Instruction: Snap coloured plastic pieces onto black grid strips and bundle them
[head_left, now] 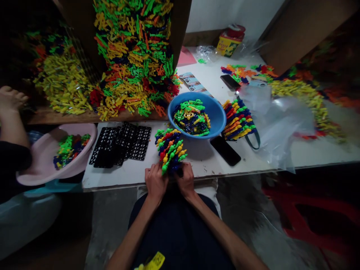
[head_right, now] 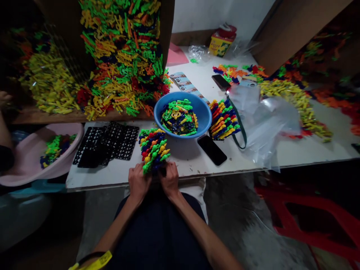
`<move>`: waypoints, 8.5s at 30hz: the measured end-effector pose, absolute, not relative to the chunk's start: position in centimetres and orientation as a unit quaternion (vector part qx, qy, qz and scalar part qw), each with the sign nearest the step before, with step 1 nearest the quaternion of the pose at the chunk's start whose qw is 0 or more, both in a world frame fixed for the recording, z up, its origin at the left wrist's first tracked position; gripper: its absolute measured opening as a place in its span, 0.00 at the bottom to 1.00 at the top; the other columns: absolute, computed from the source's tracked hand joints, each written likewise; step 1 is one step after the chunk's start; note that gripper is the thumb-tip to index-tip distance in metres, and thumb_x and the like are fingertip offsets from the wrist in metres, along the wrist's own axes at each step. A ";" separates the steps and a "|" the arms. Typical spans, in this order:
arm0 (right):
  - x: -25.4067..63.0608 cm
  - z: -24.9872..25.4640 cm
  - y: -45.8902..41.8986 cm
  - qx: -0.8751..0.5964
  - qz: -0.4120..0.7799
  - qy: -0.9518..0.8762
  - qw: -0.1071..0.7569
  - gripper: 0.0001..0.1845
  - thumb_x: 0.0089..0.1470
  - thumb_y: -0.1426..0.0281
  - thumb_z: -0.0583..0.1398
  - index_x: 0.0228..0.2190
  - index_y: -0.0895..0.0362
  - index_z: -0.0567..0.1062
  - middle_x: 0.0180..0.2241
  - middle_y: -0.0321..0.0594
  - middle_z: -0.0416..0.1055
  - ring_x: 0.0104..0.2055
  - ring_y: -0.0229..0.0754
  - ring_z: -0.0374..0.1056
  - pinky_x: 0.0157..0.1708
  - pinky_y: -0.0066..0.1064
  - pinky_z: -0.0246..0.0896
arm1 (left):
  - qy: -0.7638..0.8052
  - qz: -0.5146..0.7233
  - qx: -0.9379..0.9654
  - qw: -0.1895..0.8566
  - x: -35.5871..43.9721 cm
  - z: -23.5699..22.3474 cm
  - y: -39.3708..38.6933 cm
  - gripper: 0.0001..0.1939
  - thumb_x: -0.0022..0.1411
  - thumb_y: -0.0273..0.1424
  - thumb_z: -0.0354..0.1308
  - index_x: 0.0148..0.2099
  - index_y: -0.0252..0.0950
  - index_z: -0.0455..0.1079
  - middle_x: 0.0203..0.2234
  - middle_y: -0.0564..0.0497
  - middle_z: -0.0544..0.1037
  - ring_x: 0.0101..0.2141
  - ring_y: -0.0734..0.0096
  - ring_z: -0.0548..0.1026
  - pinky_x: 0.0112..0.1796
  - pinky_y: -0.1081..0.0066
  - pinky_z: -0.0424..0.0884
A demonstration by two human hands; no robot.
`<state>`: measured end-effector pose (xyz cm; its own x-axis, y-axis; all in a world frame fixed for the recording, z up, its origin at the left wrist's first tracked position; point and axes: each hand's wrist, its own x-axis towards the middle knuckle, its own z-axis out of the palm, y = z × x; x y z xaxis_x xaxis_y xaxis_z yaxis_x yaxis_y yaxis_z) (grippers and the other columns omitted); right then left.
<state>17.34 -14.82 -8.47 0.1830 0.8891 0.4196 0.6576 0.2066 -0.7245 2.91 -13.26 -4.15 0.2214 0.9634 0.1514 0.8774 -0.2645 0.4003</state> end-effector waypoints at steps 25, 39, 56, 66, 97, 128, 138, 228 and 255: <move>17.8 -8.0 -14.6 -0.601 0.094 -0.684 0.402 0.11 0.63 0.71 0.53 0.44 0.56 0.74 0.36 0.46 0.74 0.42 0.49 0.66 0.41 0.40 0.65 | 0.622 0.247 0.733 0.118 3.4 -6.5 -12.6 0.12 0.66 0.32 0.51 0.46 0.33 0.72 0.32 0.44 0.78 0.35 0.59 0.73 0.40 0.63 0.61; 18.2 -8.6 -14.6 -0.574 0.055 -0.728 0.372 0.15 0.64 0.73 0.52 0.44 0.55 0.77 0.38 0.48 0.76 0.44 0.49 0.67 0.41 0.41 0.65 | 0.627 0.288 0.699 0.186 2.9 -6.5 -12.7 0.11 0.66 0.32 0.52 0.47 0.36 0.73 0.32 0.46 0.78 0.36 0.61 0.74 0.40 0.65 0.64; 17.6 -9.1 -14.0 -0.580 0.069 -0.714 0.387 0.10 0.63 0.69 0.56 0.42 0.56 0.76 0.35 0.47 0.75 0.42 0.51 0.66 0.40 0.41 0.65 | 0.546 0.379 0.745 0.056 3.4 0.9 -16.5 0.16 0.61 0.29 0.60 0.52 0.39 0.68 0.52 0.41 0.72 0.52 0.56 0.69 0.53 0.57 0.61; 17.6 -8.6 -14.0 -0.568 0.056 -0.732 0.371 0.13 0.63 0.70 0.56 0.47 0.58 0.75 0.41 0.48 0.76 0.45 0.50 0.64 0.44 0.40 0.68 | 0.550 0.362 0.753 -0.007 4.5 0.7 -13.4 0.03 0.62 0.28 0.60 0.39 0.37 0.70 0.51 0.42 0.75 0.52 0.55 0.68 0.51 0.58 0.59; 17.3 -8.0 -14.0 -0.587 0.070 -0.699 0.403 0.09 0.62 0.70 0.59 0.41 0.54 0.79 0.39 0.43 0.76 0.43 0.48 0.65 0.42 0.37 0.66 | 0.484 0.342 0.804 0.039 3.2 2.9 -11.8 0.12 0.60 0.32 0.64 0.46 0.38 0.70 0.56 0.42 0.72 0.54 0.55 0.66 0.53 0.55 0.61; 18.1 -8.6 -15.1 -0.558 0.142 -0.693 0.433 0.20 0.50 0.81 0.54 0.43 0.58 0.75 0.38 0.46 0.73 0.45 0.51 0.64 0.44 0.40 0.66 | 0.426 0.375 0.824 -0.004 2.1 -1.6 -16.9 0.13 0.55 0.27 0.69 0.43 0.43 0.77 0.45 0.47 0.78 0.44 0.64 0.73 0.48 0.63 0.63; 17.2 -7.4 -14.3 -0.622 0.097 -0.681 0.375 0.09 0.58 0.74 0.58 0.40 0.57 0.75 0.34 0.45 0.74 0.42 0.50 0.64 0.41 0.38 0.62 | 0.499 0.388 0.775 -0.011 3.6 0.5 -14.5 0.10 0.58 0.28 0.65 0.44 0.43 0.75 0.47 0.45 0.75 0.48 0.60 0.70 0.49 0.59 0.61; 15.7 -4.8 -10.2 -0.611 0.160 -0.761 0.145 0.13 0.64 0.66 0.55 0.39 0.60 0.77 0.35 0.50 0.78 0.35 0.46 0.71 0.42 0.38 0.53 | 0.534 0.402 0.744 -0.018 4.7 1.1 -10.5 0.05 0.61 0.28 0.63 0.37 0.36 0.68 0.46 0.43 0.77 0.50 0.59 0.70 0.52 0.57 0.62; 14.2 -6.0 -9.1 -0.651 0.135 -0.704 0.251 0.14 0.60 0.63 0.58 0.35 0.62 0.77 0.24 0.45 0.78 0.27 0.44 0.71 0.39 0.36 0.53 | 0.541 0.410 0.733 -0.034 3.6 0.2 -10.2 0.11 0.62 0.28 0.61 0.48 0.37 0.73 0.41 0.45 0.75 0.45 0.62 0.71 0.50 0.58 0.63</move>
<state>14.21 -9.14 -5.96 -0.0274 0.9836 0.1783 0.8481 0.1172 -0.5166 3.61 -10.22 0.17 0.0773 0.7654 0.6389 0.8220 -0.4116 0.3937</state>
